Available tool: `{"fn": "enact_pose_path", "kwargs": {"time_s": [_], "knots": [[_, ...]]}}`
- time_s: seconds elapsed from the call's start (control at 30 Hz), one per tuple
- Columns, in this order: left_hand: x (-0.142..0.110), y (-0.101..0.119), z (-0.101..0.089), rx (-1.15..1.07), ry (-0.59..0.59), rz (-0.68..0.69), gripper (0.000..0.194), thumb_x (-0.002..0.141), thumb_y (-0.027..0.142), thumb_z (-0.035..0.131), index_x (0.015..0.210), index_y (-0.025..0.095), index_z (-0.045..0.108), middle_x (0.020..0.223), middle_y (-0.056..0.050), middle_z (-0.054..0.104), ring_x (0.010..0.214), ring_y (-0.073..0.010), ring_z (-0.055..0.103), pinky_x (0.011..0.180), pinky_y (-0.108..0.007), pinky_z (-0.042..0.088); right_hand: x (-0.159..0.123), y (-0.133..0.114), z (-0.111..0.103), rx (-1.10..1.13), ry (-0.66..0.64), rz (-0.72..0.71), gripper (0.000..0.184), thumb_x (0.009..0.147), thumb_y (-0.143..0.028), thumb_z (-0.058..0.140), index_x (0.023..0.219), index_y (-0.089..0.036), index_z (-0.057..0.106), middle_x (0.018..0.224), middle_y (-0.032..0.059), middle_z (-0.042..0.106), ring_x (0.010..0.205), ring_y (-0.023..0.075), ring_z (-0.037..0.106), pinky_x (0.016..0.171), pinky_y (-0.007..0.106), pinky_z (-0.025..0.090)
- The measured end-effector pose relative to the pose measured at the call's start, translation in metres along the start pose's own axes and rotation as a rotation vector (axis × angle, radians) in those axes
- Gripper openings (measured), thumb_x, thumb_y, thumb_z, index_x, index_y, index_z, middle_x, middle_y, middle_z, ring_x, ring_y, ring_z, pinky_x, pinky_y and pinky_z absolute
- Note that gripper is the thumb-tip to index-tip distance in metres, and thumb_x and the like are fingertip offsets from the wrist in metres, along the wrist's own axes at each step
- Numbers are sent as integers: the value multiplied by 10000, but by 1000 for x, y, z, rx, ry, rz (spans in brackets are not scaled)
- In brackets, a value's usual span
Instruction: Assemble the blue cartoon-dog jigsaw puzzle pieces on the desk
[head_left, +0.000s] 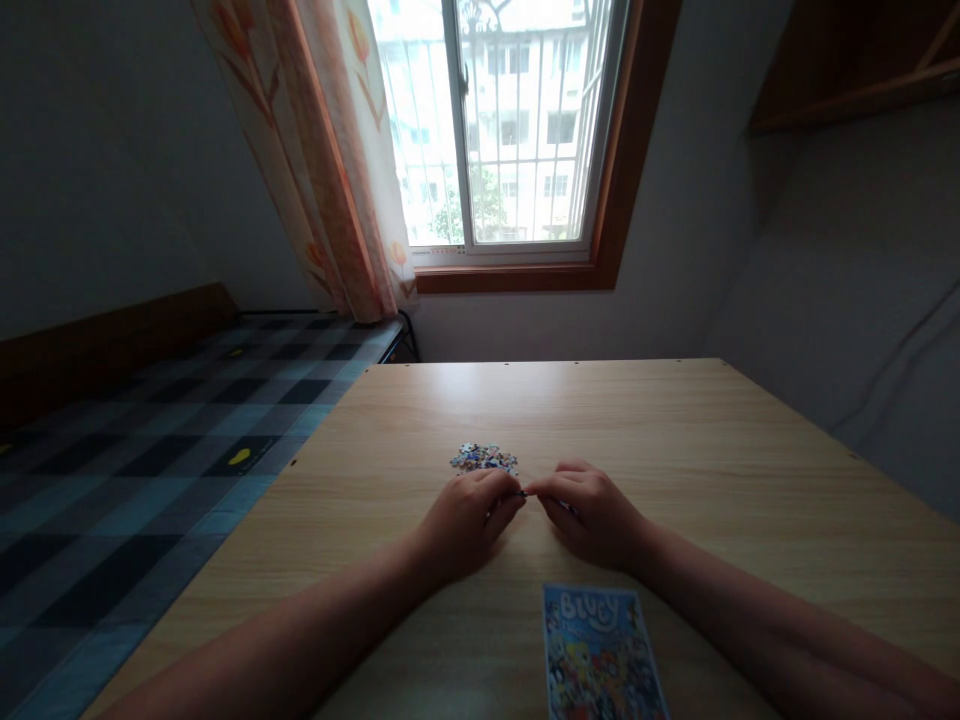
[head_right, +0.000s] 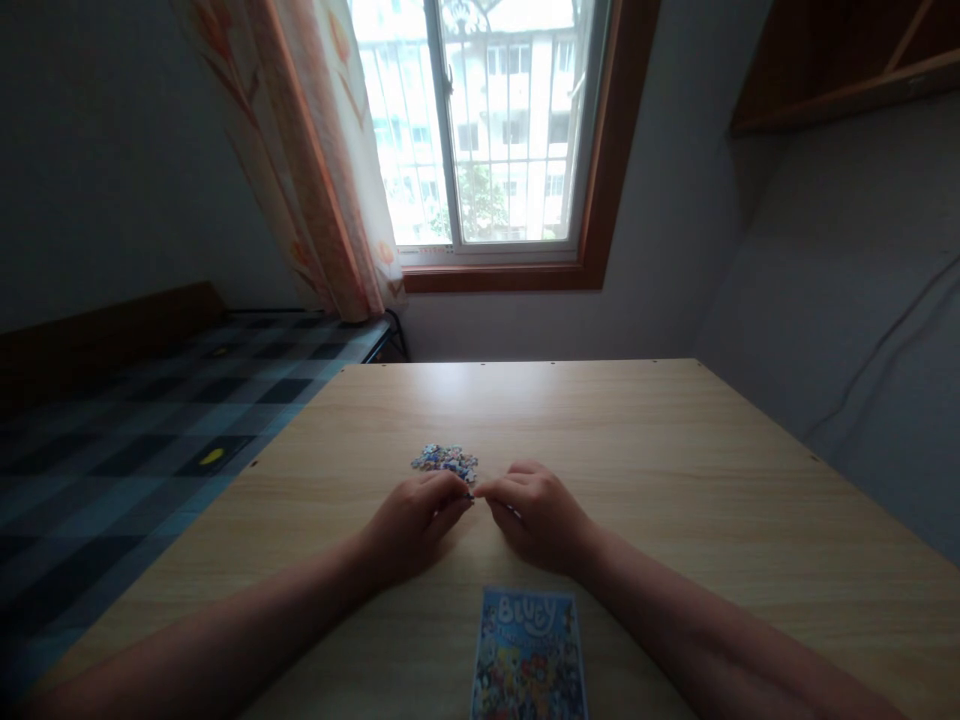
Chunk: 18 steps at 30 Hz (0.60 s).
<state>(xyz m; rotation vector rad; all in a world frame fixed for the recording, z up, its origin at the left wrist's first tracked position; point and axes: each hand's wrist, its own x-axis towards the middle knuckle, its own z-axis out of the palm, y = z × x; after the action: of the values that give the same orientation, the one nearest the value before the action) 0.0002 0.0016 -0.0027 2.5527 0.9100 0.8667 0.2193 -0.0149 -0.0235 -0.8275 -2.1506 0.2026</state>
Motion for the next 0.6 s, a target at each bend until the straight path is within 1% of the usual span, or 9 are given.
{"fn": "enact_pose_path", "kwargs": {"time_s": [0.17,0.43,0.6], "knots": [[0,0,-1,-2,-20,20,174,976,238,487,833,196,577,777,-19,653,679,-143,569,629,-261,411,1,-1,-1,6,-1,-5,222,949,-141,525,1042,-217,713,791,50,732,704,192,578,689,326,435],[1,2,-1,-4,-33,27,169,967,225,500,822,193,581,765,-12,643,683,-138,563,631,-255,410,0,0,0,1,-16,3,233,942,-134,528,1060,-217,711,791,52,731,713,192,590,697,326,445],[1,0,-2,3,-21,15,162,967,254,515,839,198,597,782,-17,651,683,-139,564,638,-261,422,-1,2,-1,-20,20,8,245,951,-144,525,1082,-222,717,795,54,725,729,197,599,731,342,455]]}}
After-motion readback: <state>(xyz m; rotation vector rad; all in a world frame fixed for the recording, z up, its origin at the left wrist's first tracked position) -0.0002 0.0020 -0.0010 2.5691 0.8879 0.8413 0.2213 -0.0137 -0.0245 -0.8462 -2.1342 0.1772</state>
